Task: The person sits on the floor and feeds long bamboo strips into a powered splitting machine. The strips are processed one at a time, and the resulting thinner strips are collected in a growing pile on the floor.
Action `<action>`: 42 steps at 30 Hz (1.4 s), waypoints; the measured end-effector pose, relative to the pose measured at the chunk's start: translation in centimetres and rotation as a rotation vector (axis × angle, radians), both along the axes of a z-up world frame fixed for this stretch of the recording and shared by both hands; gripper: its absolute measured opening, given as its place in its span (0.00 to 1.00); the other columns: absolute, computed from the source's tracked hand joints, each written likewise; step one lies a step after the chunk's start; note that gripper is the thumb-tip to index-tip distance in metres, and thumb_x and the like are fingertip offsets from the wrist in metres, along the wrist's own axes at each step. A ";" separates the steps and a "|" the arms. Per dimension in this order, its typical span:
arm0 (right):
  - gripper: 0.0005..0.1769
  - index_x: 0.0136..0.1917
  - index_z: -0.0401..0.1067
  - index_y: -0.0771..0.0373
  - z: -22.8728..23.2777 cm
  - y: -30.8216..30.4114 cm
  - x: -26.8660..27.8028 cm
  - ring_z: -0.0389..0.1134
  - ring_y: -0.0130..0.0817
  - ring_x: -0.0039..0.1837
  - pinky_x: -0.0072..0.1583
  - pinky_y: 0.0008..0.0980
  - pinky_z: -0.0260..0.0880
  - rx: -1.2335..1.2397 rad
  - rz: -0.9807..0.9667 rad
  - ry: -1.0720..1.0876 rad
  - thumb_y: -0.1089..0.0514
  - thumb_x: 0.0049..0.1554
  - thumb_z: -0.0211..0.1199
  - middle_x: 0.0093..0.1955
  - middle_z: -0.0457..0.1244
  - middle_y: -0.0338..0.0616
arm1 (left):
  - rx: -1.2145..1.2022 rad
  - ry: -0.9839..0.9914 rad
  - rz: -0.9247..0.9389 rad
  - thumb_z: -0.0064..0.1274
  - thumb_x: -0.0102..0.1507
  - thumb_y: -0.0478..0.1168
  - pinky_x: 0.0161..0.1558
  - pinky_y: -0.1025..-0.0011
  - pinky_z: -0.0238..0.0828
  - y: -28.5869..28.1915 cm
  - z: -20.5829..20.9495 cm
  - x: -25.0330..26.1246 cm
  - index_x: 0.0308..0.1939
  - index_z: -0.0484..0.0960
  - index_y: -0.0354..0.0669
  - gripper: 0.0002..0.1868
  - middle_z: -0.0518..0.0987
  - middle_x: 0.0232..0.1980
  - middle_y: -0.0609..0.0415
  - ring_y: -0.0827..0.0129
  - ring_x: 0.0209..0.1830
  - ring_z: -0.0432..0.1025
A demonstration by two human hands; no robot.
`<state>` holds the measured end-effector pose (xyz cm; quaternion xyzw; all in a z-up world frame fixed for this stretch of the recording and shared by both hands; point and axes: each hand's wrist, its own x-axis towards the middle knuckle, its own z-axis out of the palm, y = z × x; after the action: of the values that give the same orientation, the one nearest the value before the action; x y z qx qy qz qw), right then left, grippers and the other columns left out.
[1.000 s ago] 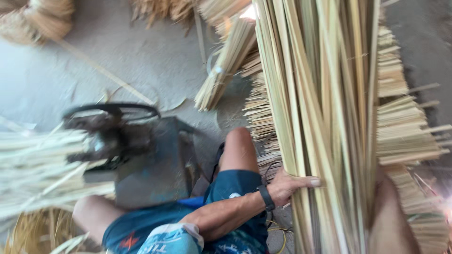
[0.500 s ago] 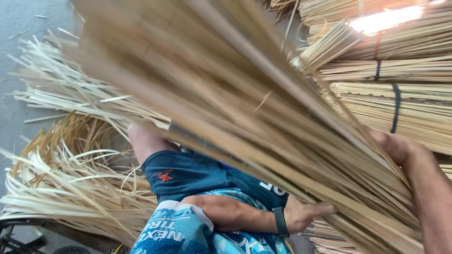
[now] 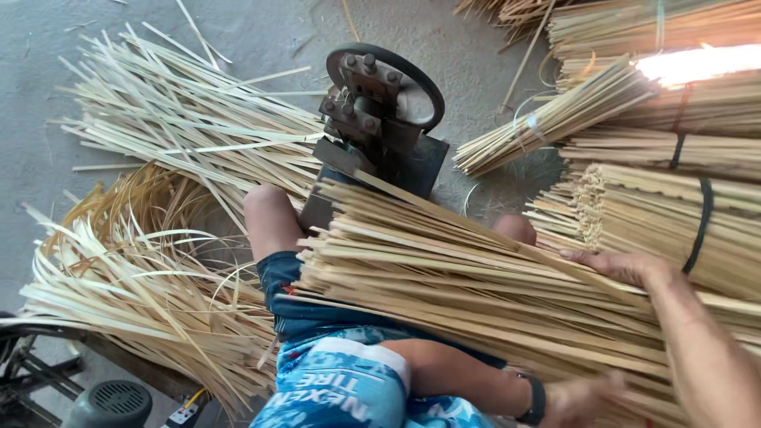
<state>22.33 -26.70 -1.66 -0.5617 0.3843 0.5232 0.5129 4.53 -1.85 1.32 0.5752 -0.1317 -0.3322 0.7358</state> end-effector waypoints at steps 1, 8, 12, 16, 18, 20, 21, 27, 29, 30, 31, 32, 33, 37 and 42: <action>0.33 0.80 0.57 0.55 -0.3 0.0 0.7 0.50 0.32 0.80 0.75 0.38 0.51 -0.123 0.189 0.001 0.41 0.66 0.40 0.81 0.53 0.43 | 0.047 -0.048 -0.040 0.60 0.54 0.57 0.62 0.47 0.58 0.0 0.6 0.9 0.63 0.74 0.45 0.37 0.72 0.65 0.42 0.48 0.66 0.63; 0.36 0.73 0.71 0.58 -4.6 2.5 2.5 0.61 0.36 0.72 0.70 0.38 0.59 -0.455 0.493 -0.229 0.35 0.60 0.56 0.73 0.64 0.47 | 0.605 -1.000 -0.327 0.60 0.48 0.71 0.64 0.37 0.48 7.2 5.4 11.6 0.67 0.70 0.48 0.50 0.66 0.71 0.38 0.40 0.72 0.55; 0.38 0.72 0.70 0.56 -5.6 0.6 0.8 0.60 0.37 0.73 0.72 0.40 0.56 0.252 0.109 -0.380 0.36 0.55 0.63 0.74 0.64 0.47 | 1.227 -0.890 -0.611 0.54 0.49 0.79 0.70 0.44 0.55 13.9 5.7 23.5 0.74 0.63 0.41 0.61 0.67 0.72 0.38 0.47 0.73 0.60; 0.44 0.75 0.65 0.49 -4.9 2.2 1.8 0.53 0.46 0.78 0.76 0.44 0.49 -0.319 0.883 -0.619 0.22 0.58 0.41 0.76 0.57 0.44 | 1.268 -0.613 -0.687 0.39 0.49 0.87 0.61 0.52 0.69 14.5 6.4 26.3 0.70 0.63 0.37 0.64 0.78 0.58 0.33 0.44 0.58 0.75; 0.43 0.68 0.75 0.48 -3.4 3.3 1.2 0.66 0.47 0.71 0.73 0.48 0.61 -0.463 0.888 -0.548 0.22 0.60 0.36 0.70 0.66 0.45 | 1.350 -0.637 -0.799 0.33 0.52 0.86 0.60 0.54 0.73 14.2 7.1 25.6 0.57 0.79 0.41 0.56 0.84 0.54 0.38 0.48 0.56 0.79; 0.44 0.64 0.78 0.48 -1.2 3.6 -0.7 0.71 0.45 0.67 0.70 0.50 0.66 -0.445 0.825 -0.521 0.21 0.59 0.37 0.67 0.69 0.44 | 1.355 -0.672 -0.859 0.34 0.52 0.86 0.61 0.54 0.73 14.4 7.9 24.3 0.56 0.79 0.41 0.55 0.84 0.53 0.38 0.49 0.56 0.79; 0.44 0.62 0.79 0.48 -0.2 4.0 -1.4 0.73 0.45 0.64 0.68 0.51 0.68 -0.433 0.799 -0.512 0.20 0.58 0.37 0.65 0.70 0.44 | 1.362 -0.685 -0.882 0.34 0.53 0.85 0.61 0.55 0.73 14.7 8.1 23.9 0.56 0.78 0.41 0.54 0.84 0.53 0.38 0.50 0.56 0.79; 0.35 0.67 0.72 0.49 0.7 6.7 -2.7 0.68 0.49 0.62 0.64 0.54 0.65 -0.669 0.799 -0.777 0.28 0.57 0.51 0.60 0.67 0.49 | 1.155 -0.991 -0.534 0.41 0.53 0.81 0.53 0.47 0.63 16.0 4.8 23.2 0.51 0.78 0.39 0.49 0.76 0.53 0.39 0.46 0.57 0.69; 0.31 0.67 0.74 0.48 0.2 6.7 -1.7 0.69 0.48 0.63 0.66 0.51 0.66 -0.658 0.755 -0.807 0.30 0.59 0.53 0.62 0.68 0.47 | 1.170 -0.883 -0.570 0.41 0.55 0.82 0.60 0.48 0.63 16.3 3.2 24.0 0.53 0.77 0.40 0.49 0.76 0.55 0.40 0.48 0.59 0.70; 0.29 0.66 0.74 0.47 0.0 6.8 -1.1 0.69 0.47 0.64 0.67 0.49 0.66 -0.642 0.752 -0.823 0.31 0.61 0.54 0.63 0.69 0.46 | 1.179 -0.811 -0.574 0.41 0.56 0.82 0.63 0.49 0.63 16.7 2.3 24.3 0.54 0.77 0.41 0.49 0.76 0.56 0.41 0.49 0.60 0.70; 0.28 0.66 0.75 0.45 -0.1 6.9 -0.9 0.69 0.45 0.65 0.68 0.47 0.67 -0.624 0.726 -0.808 0.33 0.59 0.56 0.64 0.69 0.45 | 1.183 -0.785 -0.561 0.40 0.55 0.82 0.63 0.49 0.62 17.0 1.6 24.4 0.56 0.77 0.42 0.49 0.76 0.58 0.41 0.48 0.61 0.69; 0.28 0.66 0.76 0.43 0.2 6.7 -0.6 0.69 0.44 0.66 0.68 0.45 0.68 -0.613 0.696 -0.801 0.34 0.57 0.58 0.65 0.69 0.43 | 1.189 -0.770 -0.544 0.40 0.55 0.82 0.64 0.49 0.61 17.3 1.3 24.5 0.58 0.76 0.43 0.50 0.75 0.59 0.42 0.48 0.61 0.68; 0.27 0.64 0.77 0.45 0.4 7.0 -0.2 0.69 0.44 0.67 0.69 0.45 0.67 -0.624 0.694 -0.828 0.35 0.57 0.59 0.66 0.69 0.43 | 1.174 -0.944 -0.419 0.43 0.54 0.82 0.63 0.46 0.60 17.7 1.3 24.4 0.58 0.75 0.40 0.51 0.75 0.58 0.40 0.46 0.61 0.68; 0.22 0.61 0.80 0.50 1.4 8.5 1.0 0.68 0.42 0.68 0.68 0.42 0.67 -0.359 0.621 -1.132 0.40 0.58 0.62 0.65 0.69 0.43 | 1.120 -1.104 -0.219 0.52 0.56 0.73 0.66 0.44 0.55 20.5 2.5 22.7 0.61 0.73 0.39 0.46 0.75 0.59 0.41 0.47 0.63 0.67; 0.16 0.50 0.82 0.57 2.1 11.1 0.0 0.74 0.37 0.60 0.63 0.37 0.75 -0.328 0.545 -1.181 0.49 0.51 0.71 0.54 0.74 0.41 | 0.838 -1.091 -0.049 0.61 0.61 0.58 0.65 0.54 0.64 26.8 6.3 19.2 0.61 0.74 0.38 0.35 0.77 0.61 0.42 0.48 0.64 0.69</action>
<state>22.29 -15.63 0.39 -0.9013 -0.0419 0.1734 0.3947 23.77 24.96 7.62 0.8930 -0.3568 -0.0343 0.2721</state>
